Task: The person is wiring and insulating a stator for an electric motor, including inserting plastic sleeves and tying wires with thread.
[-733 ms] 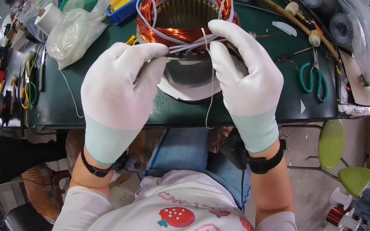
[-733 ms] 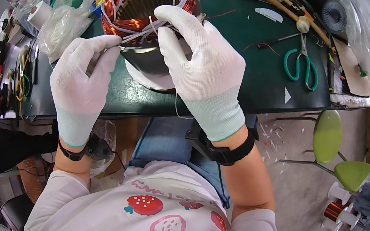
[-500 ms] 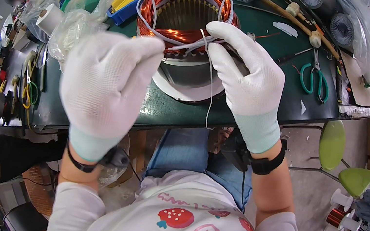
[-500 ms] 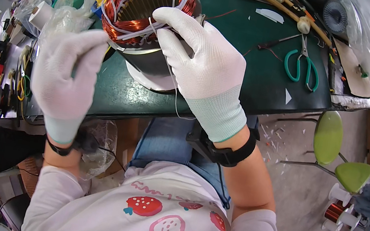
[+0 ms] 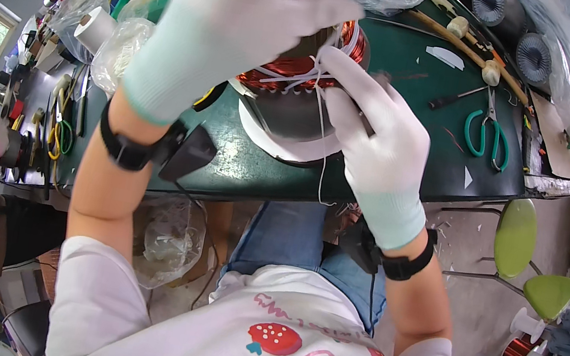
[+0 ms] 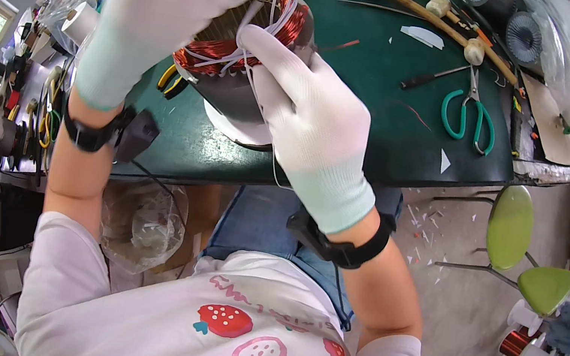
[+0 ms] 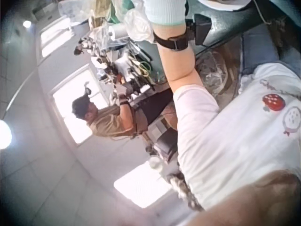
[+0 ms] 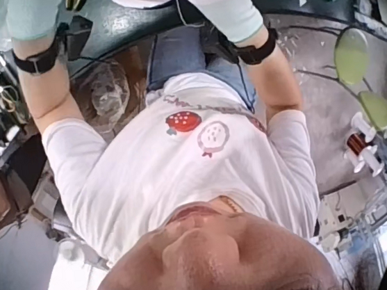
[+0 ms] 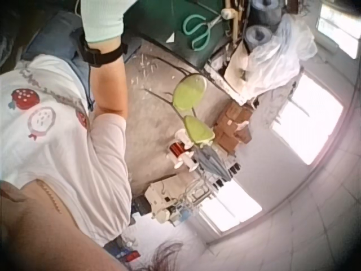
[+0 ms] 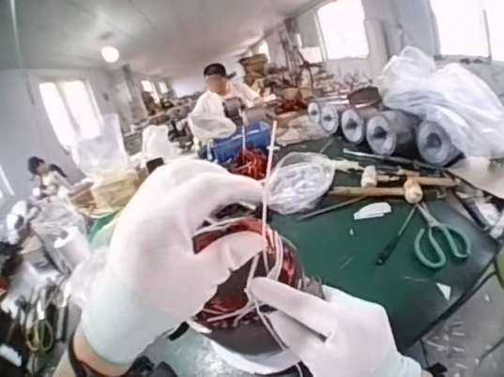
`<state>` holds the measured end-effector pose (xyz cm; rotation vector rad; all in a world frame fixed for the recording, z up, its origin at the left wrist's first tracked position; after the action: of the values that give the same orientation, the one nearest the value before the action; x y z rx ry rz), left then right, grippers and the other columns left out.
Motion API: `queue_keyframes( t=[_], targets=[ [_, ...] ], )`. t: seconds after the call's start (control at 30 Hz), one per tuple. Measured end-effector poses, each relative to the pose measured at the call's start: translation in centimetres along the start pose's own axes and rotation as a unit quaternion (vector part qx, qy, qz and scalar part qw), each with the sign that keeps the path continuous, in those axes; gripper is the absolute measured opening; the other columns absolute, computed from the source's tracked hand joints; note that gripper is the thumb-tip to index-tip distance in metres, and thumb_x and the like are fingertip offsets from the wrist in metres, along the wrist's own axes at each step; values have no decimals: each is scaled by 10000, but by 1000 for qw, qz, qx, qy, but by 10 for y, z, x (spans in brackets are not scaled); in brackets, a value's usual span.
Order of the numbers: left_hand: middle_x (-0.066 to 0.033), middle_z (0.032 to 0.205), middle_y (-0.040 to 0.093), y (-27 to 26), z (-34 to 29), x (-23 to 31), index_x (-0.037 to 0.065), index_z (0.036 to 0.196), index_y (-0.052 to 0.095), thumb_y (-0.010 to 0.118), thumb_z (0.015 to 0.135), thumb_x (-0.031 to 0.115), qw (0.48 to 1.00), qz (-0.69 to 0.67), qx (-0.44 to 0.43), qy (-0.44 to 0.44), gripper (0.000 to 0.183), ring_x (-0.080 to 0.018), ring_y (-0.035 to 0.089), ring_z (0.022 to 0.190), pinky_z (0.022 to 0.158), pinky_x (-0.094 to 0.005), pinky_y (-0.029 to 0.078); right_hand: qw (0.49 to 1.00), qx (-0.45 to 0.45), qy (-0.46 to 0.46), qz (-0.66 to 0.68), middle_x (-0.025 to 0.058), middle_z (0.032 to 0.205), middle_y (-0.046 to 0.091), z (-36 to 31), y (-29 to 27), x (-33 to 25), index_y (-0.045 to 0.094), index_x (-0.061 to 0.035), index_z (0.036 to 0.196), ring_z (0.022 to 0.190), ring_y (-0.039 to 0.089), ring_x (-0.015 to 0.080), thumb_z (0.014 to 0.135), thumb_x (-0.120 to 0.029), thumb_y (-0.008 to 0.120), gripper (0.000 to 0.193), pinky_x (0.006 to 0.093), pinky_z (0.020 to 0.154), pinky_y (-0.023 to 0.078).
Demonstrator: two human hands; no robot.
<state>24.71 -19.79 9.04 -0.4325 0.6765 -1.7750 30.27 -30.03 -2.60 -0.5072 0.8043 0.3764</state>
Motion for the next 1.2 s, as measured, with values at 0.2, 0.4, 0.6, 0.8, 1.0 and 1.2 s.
queue_keyframes(
  t=[0.2,0.4,0.6,0.8,1.0,1.2],
  targets=[
    [-83,1089,701,-51,-137,-46,-15,1127,681,664,913,-26,927,-115,205,-293,215,-93,646,982,790,-211,509,985,8,118,125,77,899,699,-64,-5,20,734,-34,1103,742,639,107,890,60,650,248,243,684,520],
    [-119,1119,693,-7,-117,-13,46,1147,685,784,717,27,983,-5,45,-178,442,-331,605,1162,1035,-421,452,871,79,338,347,1,895,644,-43,5,61,590,6,1263,631,439,-21,986,-90,614,294,154,521,343],
    [-117,1186,675,19,-113,-17,67,1181,676,713,760,129,986,-65,-27,-149,427,-367,526,1253,1145,-459,300,880,94,319,340,-13,866,651,-28,15,71,655,-22,1178,582,384,-22,1002,-186,649,241,150,506,296],
    [-86,1172,667,18,-116,-23,42,1201,686,590,851,112,983,-114,-27,-141,369,-324,495,1218,1123,-443,314,874,111,279,381,-5,853,652,-25,15,71,673,-27,1123,564,369,-25,1009,-163,634,181,149,500,277],
    [-59,1094,690,21,-121,-31,62,1140,729,640,824,108,968,-162,-7,-191,332,-280,511,1194,1141,-433,296,850,103,265,443,-9,806,614,-28,20,74,661,-24,1119,544,389,-13,1020,-157,598,177,159,481,285],
    [-134,1173,639,21,-121,-32,48,1133,731,625,791,75,969,-123,-39,-211,359,-266,530,1231,1137,-409,326,851,91,300,420,-38,752,542,-32,8,58,651,-2,1119,556,408,-16,1026,-137,582,177,164,470,267]
  ],
)
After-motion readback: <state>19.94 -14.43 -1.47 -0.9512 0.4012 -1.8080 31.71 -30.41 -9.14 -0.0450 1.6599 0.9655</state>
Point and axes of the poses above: each hand's wrist, its own z-axis towards the middle knuckle, its own y-axis out of the palm, x = y × z, the point moved 10 cm from there along z, towards the middle knuckle
